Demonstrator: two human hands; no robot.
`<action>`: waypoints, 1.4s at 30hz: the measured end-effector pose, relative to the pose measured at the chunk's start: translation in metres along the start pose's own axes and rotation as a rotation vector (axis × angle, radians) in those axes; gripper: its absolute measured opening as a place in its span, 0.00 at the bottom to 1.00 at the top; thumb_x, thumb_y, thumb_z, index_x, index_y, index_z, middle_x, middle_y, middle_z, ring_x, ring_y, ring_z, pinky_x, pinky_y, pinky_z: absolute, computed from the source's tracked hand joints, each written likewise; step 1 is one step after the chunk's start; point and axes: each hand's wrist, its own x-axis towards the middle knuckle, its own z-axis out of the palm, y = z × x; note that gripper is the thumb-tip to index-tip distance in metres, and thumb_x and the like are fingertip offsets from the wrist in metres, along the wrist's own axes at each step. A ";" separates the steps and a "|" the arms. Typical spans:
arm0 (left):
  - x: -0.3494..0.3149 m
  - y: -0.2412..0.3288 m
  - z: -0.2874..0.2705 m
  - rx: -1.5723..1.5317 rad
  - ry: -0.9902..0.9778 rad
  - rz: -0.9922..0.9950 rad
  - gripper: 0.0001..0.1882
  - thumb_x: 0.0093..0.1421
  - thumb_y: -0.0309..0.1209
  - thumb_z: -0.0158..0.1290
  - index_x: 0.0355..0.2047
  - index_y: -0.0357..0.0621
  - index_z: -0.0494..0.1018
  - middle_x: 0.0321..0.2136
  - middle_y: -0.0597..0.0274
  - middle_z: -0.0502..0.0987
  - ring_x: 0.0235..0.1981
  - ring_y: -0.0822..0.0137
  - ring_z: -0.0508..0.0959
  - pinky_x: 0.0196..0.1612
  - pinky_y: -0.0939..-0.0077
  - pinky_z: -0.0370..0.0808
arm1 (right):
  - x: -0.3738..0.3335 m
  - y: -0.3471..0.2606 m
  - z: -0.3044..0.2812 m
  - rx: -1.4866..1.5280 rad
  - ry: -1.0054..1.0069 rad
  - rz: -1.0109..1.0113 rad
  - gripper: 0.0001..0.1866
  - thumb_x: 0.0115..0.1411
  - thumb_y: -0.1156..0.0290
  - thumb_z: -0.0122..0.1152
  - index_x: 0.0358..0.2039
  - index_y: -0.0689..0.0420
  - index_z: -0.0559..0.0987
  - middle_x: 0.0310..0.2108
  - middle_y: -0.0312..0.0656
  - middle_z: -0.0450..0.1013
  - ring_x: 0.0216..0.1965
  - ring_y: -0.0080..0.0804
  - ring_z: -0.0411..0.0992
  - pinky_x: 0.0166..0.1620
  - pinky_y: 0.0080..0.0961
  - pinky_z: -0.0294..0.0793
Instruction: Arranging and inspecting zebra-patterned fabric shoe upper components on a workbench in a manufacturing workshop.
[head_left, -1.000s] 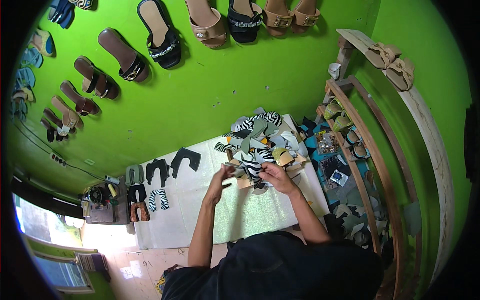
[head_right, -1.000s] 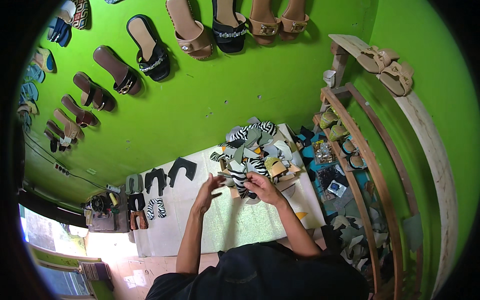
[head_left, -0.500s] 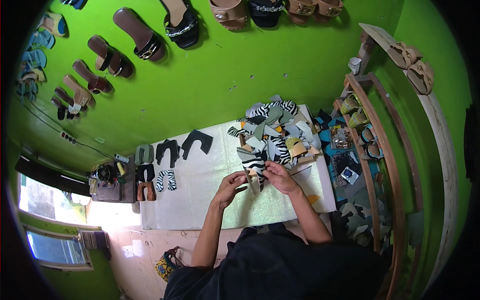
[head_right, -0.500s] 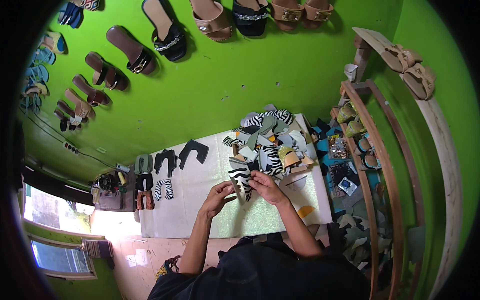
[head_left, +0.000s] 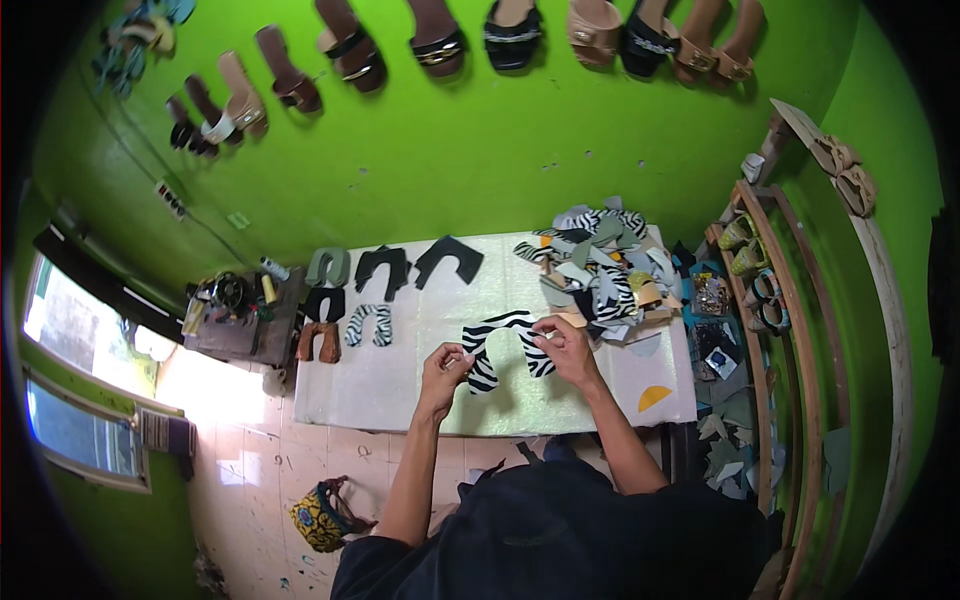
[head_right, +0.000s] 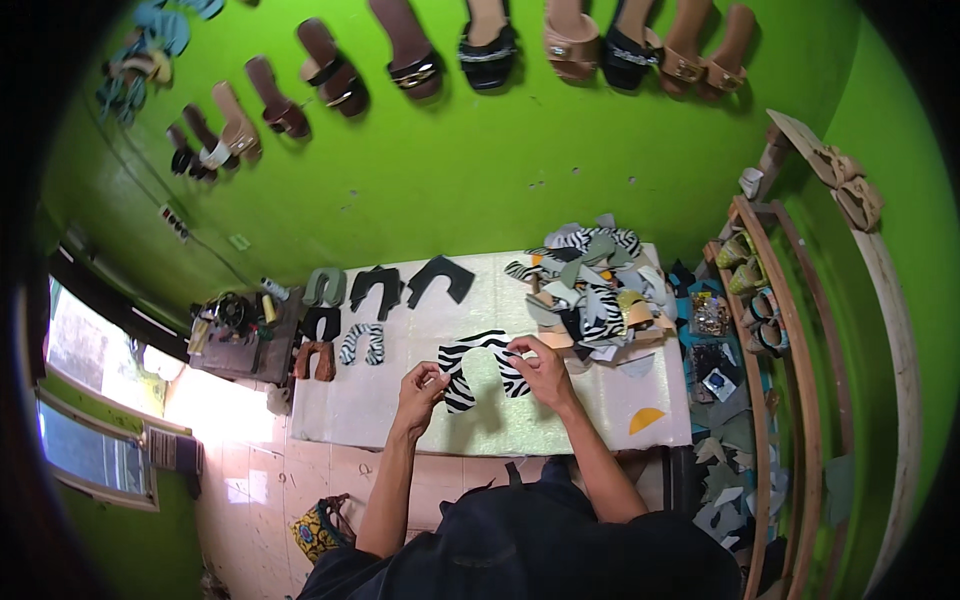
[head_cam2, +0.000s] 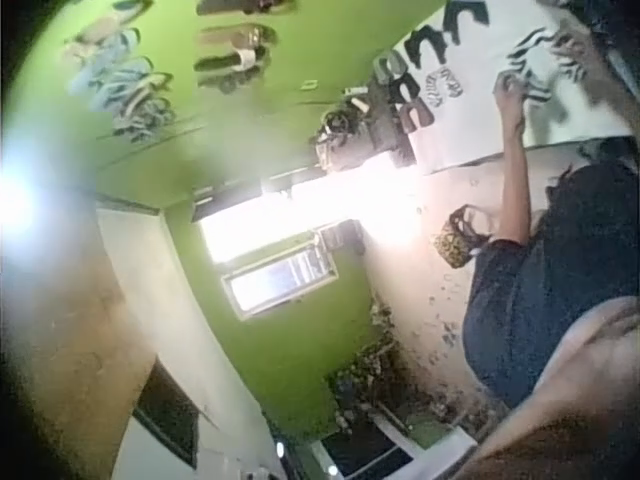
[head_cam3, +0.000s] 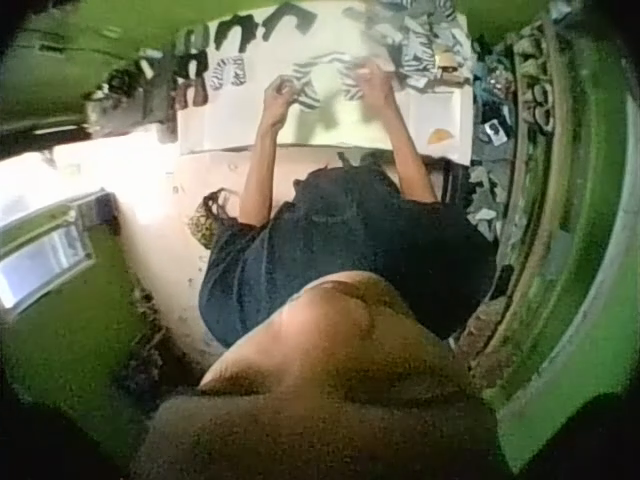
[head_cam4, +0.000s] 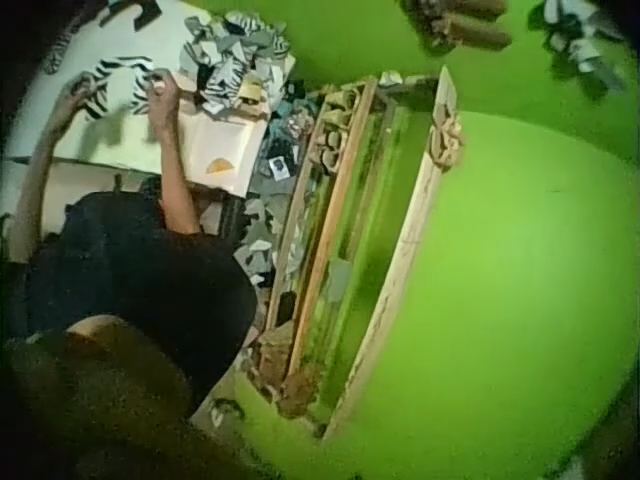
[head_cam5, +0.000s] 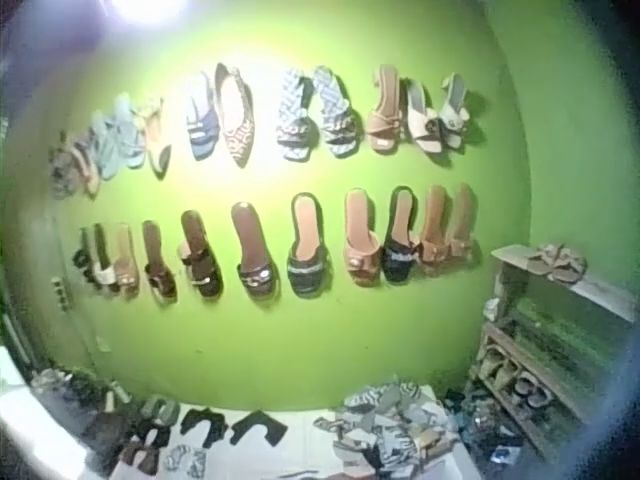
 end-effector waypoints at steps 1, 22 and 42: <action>-0.008 0.003 -0.012 -0.013 0.010 0.010 0.07 0.59 0.23 0.60 0.36 0.44 0.73 0.28 0.71 0.74 0.28 0.80 0.74 0.28 0.84 0.71 | -0.003 -0.003 0.014 -0.010 -0.016 -0.005 0.15 0.62 0.78 0.60 0.49 0.60 0.76 0.39 0.38 0.73 0.34 0.20 0.78 0.32 0.13 0.72; -0.127 0.018 -0.249 0.270 0.349 0.263 0.13 0.56 0.17 0.54 0.41 0.35 0.80 0.38 0.62 0.80 0.32 0.79 0.74 0.41 0.85 0.72 | -0.001 -0.009 0.266 -0.370 -0.464 -0.031 0.28 0.52 0.83 0.63 0.56 0.54 0.76 0.48 0.46 0.76 0.35 0.32 0.76 0.39 0.26 0.78; 0.002 0.036 -0.383 0.376 0.258 0.065 0.20 0.55 0.16 0.56 0.49 0.36 0.77 0.38 0.62 0.76 0.33 0.79 0.76 0.37 0.84 0.76 | 0.119 0.061 0.366 -0.388 -0.380 0.100 0.27 0.53 0.80 0.63 0.55 0.54 0.76 0.49 0.49 0.75 0.32 0.36 0.75 0.42 0.29 0.76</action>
